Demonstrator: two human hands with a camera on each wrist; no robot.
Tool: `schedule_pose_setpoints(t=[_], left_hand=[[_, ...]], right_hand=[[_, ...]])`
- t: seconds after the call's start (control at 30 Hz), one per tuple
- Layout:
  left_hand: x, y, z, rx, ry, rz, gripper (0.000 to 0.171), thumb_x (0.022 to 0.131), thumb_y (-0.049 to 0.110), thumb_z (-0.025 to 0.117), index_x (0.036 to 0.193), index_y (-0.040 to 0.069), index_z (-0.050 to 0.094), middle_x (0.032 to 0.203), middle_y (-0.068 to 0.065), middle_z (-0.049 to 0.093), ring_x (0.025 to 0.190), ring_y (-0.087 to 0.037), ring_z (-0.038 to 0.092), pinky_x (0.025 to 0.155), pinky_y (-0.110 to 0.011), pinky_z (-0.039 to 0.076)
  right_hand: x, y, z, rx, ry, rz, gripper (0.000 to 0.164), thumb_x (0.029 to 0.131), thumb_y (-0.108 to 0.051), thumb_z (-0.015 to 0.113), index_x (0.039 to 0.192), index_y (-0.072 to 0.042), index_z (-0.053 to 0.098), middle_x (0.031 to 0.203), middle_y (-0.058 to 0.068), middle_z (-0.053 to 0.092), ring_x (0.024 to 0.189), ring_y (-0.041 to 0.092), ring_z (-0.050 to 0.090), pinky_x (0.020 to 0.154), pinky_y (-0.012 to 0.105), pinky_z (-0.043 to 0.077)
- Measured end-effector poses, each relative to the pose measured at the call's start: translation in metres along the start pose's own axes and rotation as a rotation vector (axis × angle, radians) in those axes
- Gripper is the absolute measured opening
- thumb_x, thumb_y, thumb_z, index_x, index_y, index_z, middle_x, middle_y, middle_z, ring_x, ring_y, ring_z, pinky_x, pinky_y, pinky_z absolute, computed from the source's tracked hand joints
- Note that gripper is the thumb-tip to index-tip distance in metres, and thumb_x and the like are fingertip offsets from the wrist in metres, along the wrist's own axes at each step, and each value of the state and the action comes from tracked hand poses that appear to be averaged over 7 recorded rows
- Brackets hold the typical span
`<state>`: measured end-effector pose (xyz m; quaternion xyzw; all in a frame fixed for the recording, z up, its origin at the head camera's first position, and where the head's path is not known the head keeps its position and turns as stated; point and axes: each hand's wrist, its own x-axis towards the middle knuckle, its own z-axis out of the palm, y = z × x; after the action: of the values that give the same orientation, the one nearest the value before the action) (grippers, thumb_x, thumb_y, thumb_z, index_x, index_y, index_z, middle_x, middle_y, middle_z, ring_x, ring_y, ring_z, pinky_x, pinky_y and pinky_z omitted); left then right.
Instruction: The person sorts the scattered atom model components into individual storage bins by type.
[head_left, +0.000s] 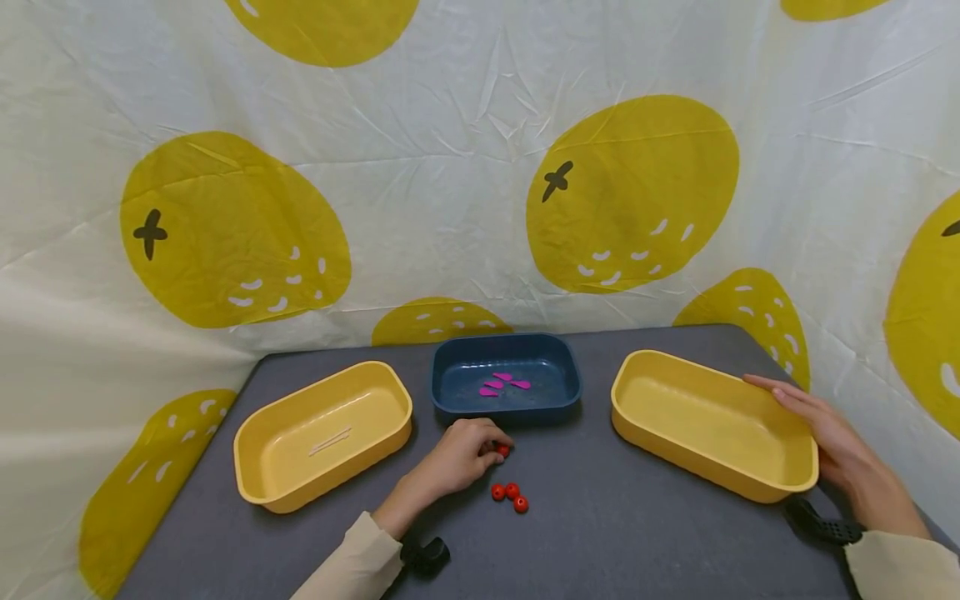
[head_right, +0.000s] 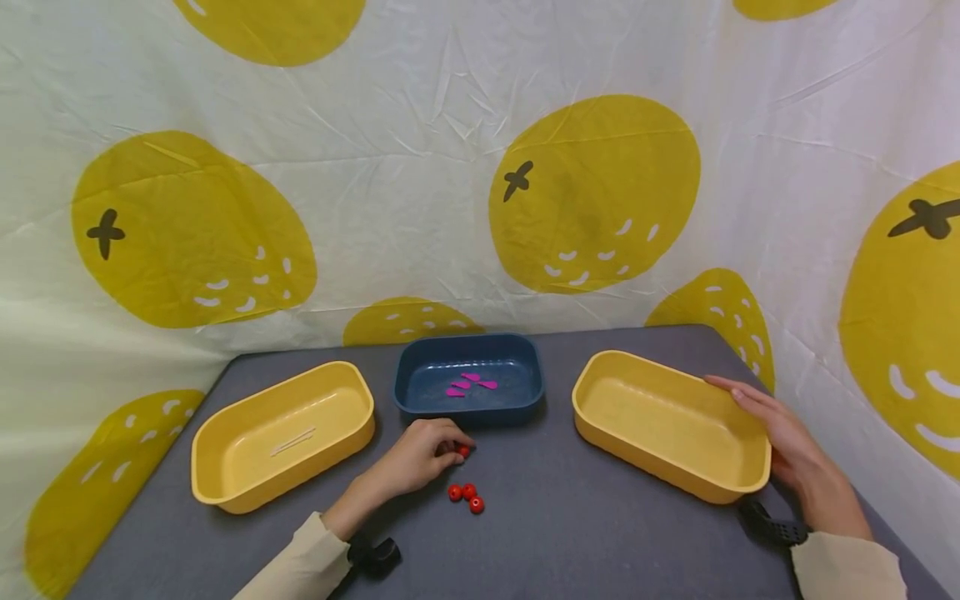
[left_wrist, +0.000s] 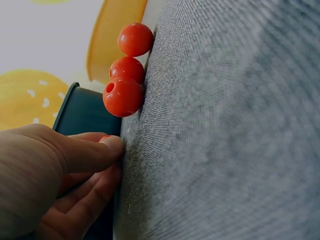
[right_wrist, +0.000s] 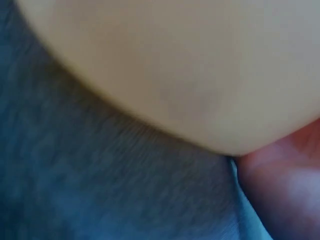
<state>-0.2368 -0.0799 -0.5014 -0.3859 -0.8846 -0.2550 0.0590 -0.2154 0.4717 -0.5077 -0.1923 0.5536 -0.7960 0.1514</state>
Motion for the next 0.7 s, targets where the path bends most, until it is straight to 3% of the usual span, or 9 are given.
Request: schedule_pose_setpoints(t=[0.17, 0.5, 0.7], left_hand=[[0.0000, -0.0026, 0.0013, -0.025, 0.017, -0.015, 0.016, 0.092, 0.007, 0.077, 0.107, 0.012, 0.080, 0.098, 0.001, 0.076, 0.081, -0.002, 0.064, 0.075, -0.018, 0.054], [0.0008, -0.0006, -0.0013, -0.067, 0.020, -0.037, 0.013, 0.093, 0.018, 0.078, 0.105, 0.012, 0.080, 0.095, 0.003, 0.076, 0.080, 0.000, 0.064, 0.075, -0.018, 0.054], [0.0016, 0.0037, -0.0042, -0.141, 0.006, -0.068, 0.018, 0.094, 0.021, 0.077, 0.110, 0.013, 0.079, 0.098, 0.006, 0.077, 0.084, 0.000, 0.063, 0.080, -0.020, 0.055]], right_hand=[[-0.0002, 0.0044, -0.0049, 0.098, -0.110, -0.041, 0.060, 0.113, -0.010, 0.007, 0.155, -0.019, 0.050, 0.149, -0.010, 0.060, 0.130, 0.013, 0.064, 0.100, 0.036, 0.057], [-0.0004, 0.0061, -0.0067, 0.095, -0.124, -0.062, 0.060, 0.113, -0.010, 0.006, 0.158, -0.018, 0.045, 0.151, -0.010, 0.058, 0.132, 0.012, 0.062, 0.101, 0.035, 0.057], [0.0003, 0.0050, -0.0058, 0.101, -0.125, -0.061, 0.060, 0.113, -0.009, 0.005, 0.158, -0.017, 0.045, 0.151, -0.010, 0.058, 0.132, 0.012, 0.062, 0.102, 0.035, 0.056]])
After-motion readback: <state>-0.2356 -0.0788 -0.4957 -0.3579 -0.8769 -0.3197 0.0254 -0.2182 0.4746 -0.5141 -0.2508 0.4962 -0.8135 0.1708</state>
